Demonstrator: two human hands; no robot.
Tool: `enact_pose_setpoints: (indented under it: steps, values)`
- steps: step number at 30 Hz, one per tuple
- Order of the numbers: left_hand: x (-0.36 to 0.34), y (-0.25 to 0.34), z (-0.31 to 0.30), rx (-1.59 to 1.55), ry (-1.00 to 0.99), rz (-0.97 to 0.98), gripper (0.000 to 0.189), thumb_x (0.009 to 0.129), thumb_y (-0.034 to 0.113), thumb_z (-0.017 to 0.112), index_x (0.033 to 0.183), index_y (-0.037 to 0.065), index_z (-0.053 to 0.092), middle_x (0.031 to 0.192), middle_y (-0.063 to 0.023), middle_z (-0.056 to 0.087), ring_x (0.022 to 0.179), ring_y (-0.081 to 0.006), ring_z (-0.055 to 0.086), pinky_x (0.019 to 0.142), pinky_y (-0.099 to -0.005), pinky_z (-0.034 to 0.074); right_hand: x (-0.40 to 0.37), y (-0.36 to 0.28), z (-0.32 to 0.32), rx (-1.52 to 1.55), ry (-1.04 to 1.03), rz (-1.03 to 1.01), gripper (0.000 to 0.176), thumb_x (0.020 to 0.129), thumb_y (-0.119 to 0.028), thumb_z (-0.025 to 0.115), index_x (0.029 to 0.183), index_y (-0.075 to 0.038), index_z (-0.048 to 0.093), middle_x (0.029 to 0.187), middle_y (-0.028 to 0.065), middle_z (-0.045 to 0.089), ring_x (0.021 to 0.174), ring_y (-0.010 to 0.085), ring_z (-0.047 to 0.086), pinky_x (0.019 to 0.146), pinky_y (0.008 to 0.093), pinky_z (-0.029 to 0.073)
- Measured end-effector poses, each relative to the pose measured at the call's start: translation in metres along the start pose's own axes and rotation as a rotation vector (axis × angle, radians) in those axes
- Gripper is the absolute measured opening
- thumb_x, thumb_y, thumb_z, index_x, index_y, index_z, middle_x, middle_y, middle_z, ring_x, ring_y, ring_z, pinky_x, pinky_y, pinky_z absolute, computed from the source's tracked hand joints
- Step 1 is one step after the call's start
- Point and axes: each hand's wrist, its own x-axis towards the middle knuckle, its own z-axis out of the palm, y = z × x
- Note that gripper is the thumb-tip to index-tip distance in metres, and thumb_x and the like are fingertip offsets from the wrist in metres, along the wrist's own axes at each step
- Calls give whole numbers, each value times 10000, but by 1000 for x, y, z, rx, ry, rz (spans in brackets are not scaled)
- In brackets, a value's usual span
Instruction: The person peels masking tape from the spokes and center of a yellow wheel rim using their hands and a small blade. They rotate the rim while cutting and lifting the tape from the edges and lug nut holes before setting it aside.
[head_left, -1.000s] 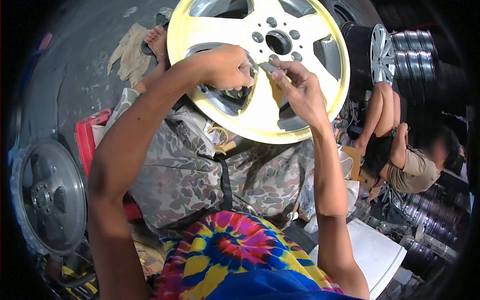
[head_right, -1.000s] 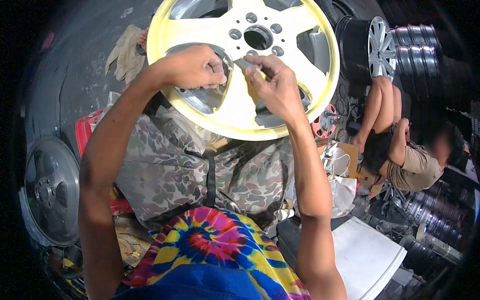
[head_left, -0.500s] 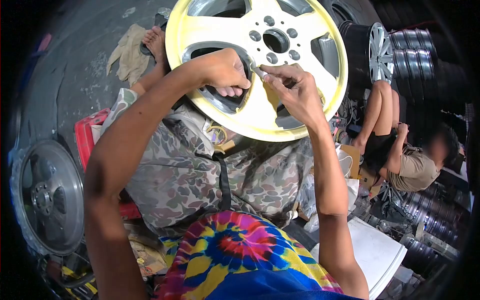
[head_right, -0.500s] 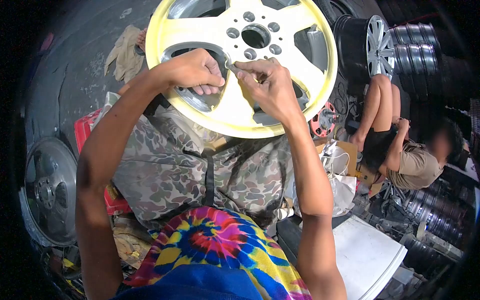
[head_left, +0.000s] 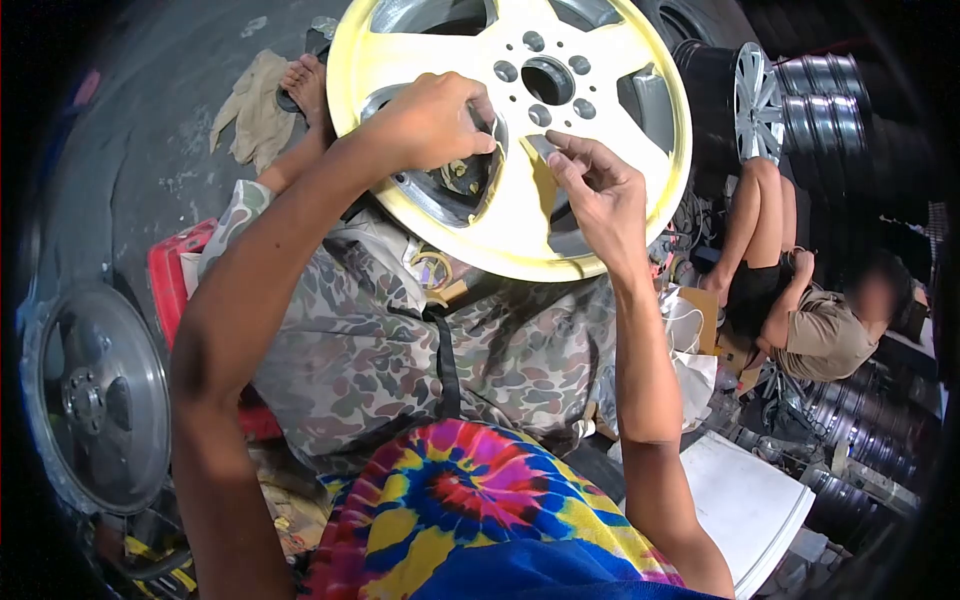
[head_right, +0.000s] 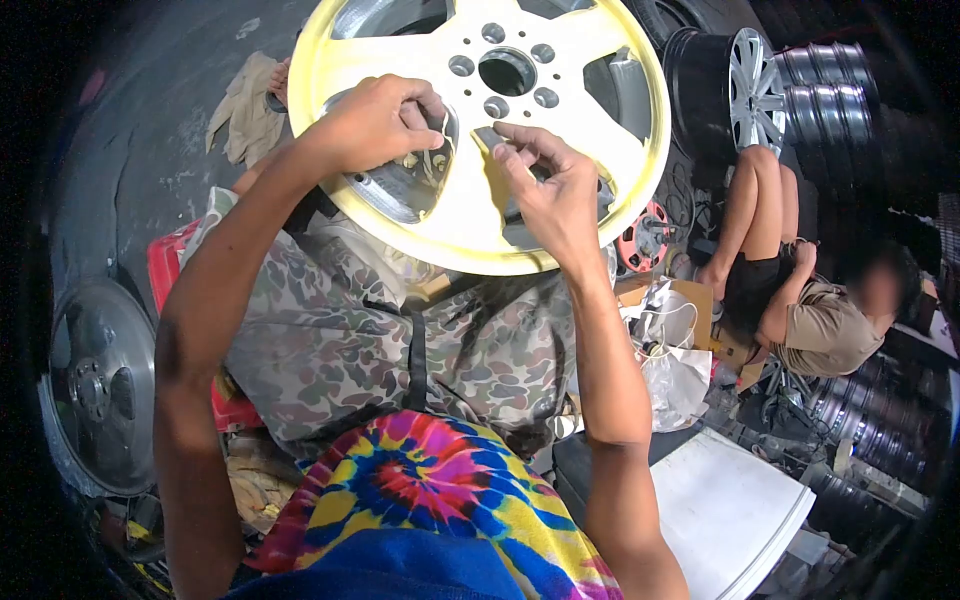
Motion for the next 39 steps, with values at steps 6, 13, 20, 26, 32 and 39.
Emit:
enact_pose_setpoints:
  steps: [6,13,20,26,32,39]
  values:
    - [3,2,10,33,91,370,251,881,124,765,1061,-35,692,869,-162,741,795,-263,732,749,-390,572,-3,2,2,-2,-5,1,297,945,-162,767,1188,7,786,765,-2,620,738,80,540,731,259,481]
    - [-7,-9,9,220,100,421,230,927,198,683,1005,-18,662,938,-185,677,963,-355,649,914,-430,512,-6,-2,6,-145,-2,-129,265,937,-161,776,1158,-17,800,770,48,659,709,136,567,717,311,505]
    - [-3,12,-12,181,-185,142,216,914,180,683,1003,-16,666,852,-180,681,866,-338,666,834,-404,534,14,-4,2,-46,19,-13,282,958,-175,760,1171,7,788,736,22,624,695,93,525,667,281,475]
    - [-8,15,-11,165,-1,156,297,819,108,800,1071,20,670,796,-96,679,775,-232,667,783,-359,547,10,13,16,169,82,26,270,969,-150,757,1186,8,778,750,-15,597,708,56,493,645,241,440]
    - [-8,28,-14,152,69,317,289,800,97,827,1023,6,666,780,-68,636,744,-195,619,744,-336,527,6,26,24,282,164,-1,245,961,-106,751,1165,30,774,800,-1,640,725,54,529,689,231,450]
    - [-4,26,-23,-56,-155,100,178,840,94,828,856,8,673,815,-33,671,738,-113,595,709,-293,499,5,23,22,271,141,15,242,955,-99,755,1164,21,776,795,4,647,735,53,539,709,228,454]
